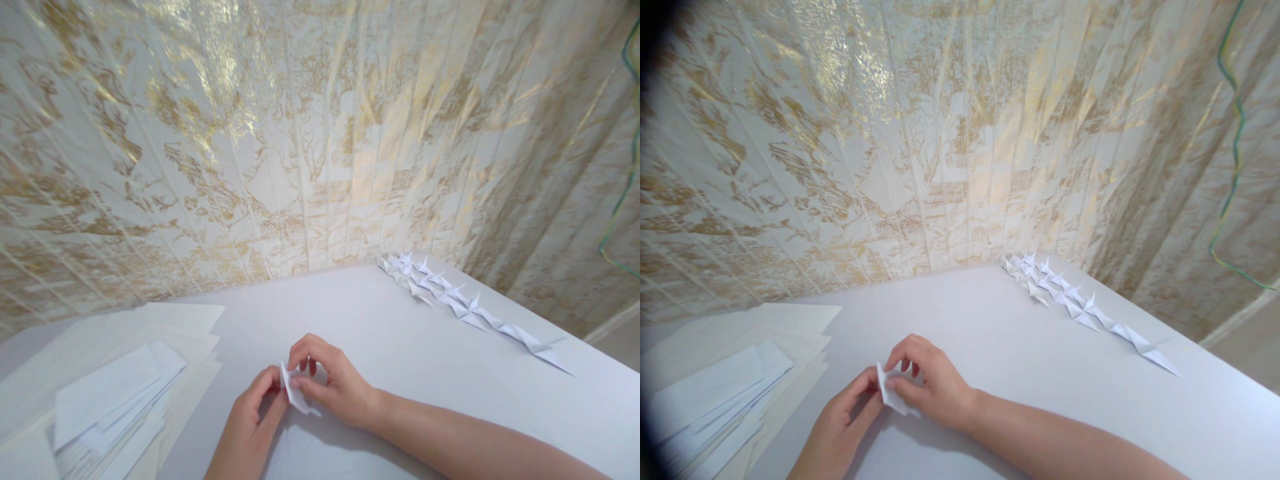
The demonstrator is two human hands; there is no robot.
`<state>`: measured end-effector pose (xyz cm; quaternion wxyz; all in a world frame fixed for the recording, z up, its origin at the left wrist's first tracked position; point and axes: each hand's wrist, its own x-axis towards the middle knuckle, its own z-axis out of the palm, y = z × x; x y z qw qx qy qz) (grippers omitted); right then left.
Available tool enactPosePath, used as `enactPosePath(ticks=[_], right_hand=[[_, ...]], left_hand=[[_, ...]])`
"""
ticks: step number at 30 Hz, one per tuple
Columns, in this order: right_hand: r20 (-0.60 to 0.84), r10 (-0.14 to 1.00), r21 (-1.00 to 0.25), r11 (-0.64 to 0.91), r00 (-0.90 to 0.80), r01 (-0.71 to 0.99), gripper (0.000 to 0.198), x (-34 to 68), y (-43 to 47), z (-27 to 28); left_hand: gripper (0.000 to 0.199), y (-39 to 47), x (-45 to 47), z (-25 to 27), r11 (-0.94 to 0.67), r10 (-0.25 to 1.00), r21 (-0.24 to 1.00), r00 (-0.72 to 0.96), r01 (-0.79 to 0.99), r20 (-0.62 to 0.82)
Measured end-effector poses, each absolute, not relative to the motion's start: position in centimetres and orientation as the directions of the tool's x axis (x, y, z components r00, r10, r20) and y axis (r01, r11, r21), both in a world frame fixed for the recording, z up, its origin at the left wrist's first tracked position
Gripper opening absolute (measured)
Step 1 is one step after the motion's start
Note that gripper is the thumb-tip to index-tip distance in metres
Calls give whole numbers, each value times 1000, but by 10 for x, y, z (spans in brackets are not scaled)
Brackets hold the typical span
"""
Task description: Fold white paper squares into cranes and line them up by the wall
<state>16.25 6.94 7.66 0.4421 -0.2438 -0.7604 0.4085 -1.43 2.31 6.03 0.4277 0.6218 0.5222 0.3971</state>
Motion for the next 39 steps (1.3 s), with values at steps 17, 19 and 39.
enactPosePath(ticks=[17,19,39], right_hand=[[246,829,-962,272,-503,-22,16,159,69,73],[251,825,-963,265,-507,-45,11,158,69,73],[181,797,-983,127,-577,-132,33,162,73,69]], left_hand=[[37,20,-12,70,-19,991,976,131,216,-9],[35,21,-12,68,-27,989,976,151,217,-6],[38,25,-15,59,8,986,967,156,254,-50]])
